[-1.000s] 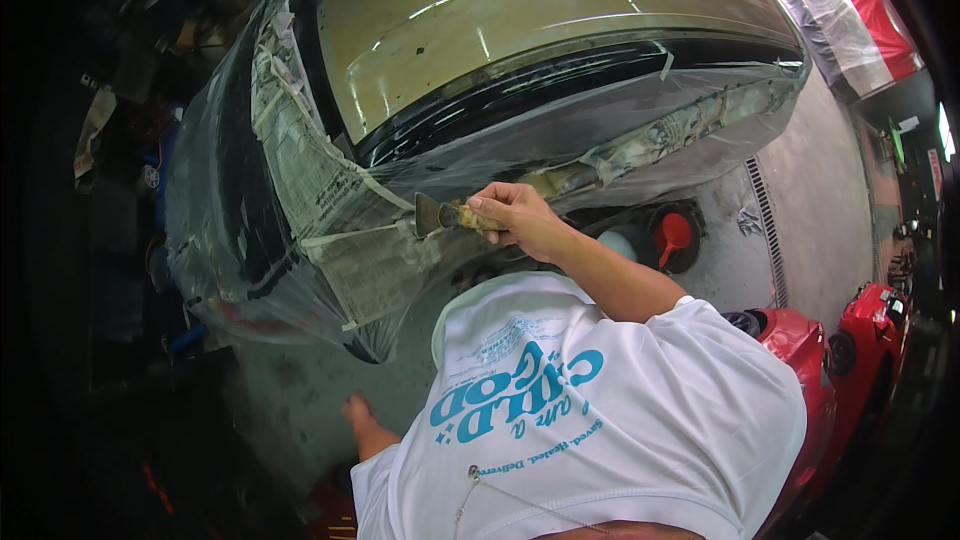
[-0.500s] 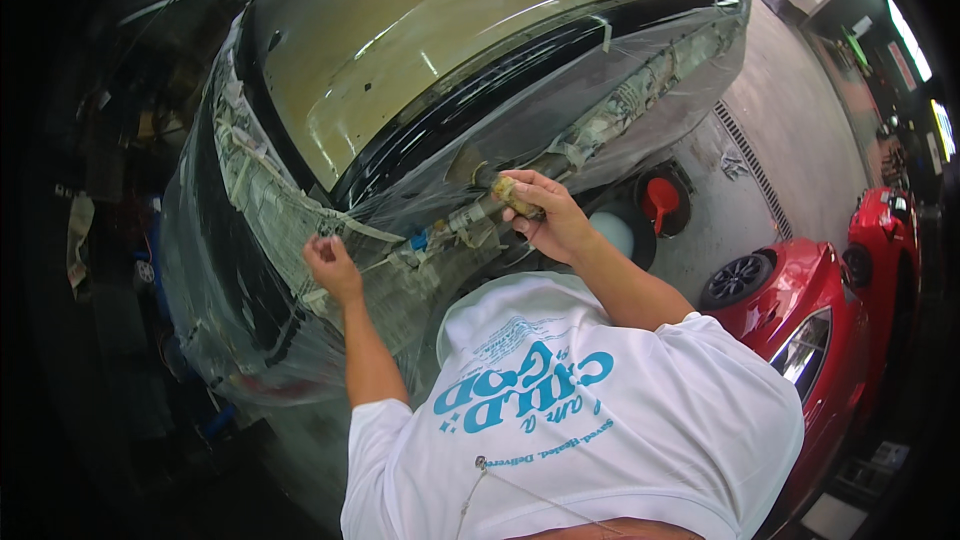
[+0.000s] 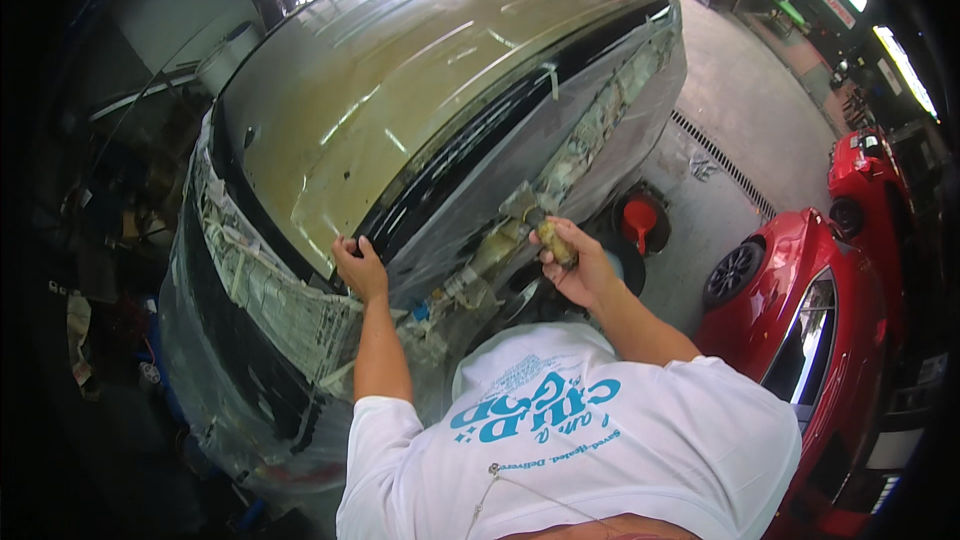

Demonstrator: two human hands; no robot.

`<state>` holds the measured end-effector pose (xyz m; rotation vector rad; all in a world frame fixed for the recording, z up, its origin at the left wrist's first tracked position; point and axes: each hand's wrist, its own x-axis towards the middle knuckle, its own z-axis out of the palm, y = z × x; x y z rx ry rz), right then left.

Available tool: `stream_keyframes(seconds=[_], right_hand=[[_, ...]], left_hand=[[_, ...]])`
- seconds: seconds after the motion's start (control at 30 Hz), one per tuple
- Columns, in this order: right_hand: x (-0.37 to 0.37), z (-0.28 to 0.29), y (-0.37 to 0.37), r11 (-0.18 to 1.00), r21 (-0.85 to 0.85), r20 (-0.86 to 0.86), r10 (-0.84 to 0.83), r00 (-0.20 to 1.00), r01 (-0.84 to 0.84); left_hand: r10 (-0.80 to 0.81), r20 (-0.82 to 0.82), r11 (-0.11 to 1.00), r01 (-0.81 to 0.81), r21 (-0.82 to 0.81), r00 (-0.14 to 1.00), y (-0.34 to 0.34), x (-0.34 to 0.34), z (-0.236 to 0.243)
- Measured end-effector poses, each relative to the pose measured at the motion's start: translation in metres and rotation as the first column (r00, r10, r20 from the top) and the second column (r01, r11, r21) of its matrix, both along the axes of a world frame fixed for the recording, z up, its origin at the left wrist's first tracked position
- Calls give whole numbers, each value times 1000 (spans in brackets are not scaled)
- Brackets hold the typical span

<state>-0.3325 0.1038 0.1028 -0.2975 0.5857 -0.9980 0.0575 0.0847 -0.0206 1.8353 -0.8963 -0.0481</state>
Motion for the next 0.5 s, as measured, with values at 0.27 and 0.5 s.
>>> stream_keyframes(seconds=[0.27, 0.5], right_hand=[[12, 9, -9, 999, -52, -98, -18, 995, 13], [28, 5, -38, 956, -220, -490, 62, 870, -192]], left_hand=[[112, 307, 992, -124, 20, 945, -8, 7, -10], [199, 450, 976, -217, -12, 871, -6, 3, -16]])
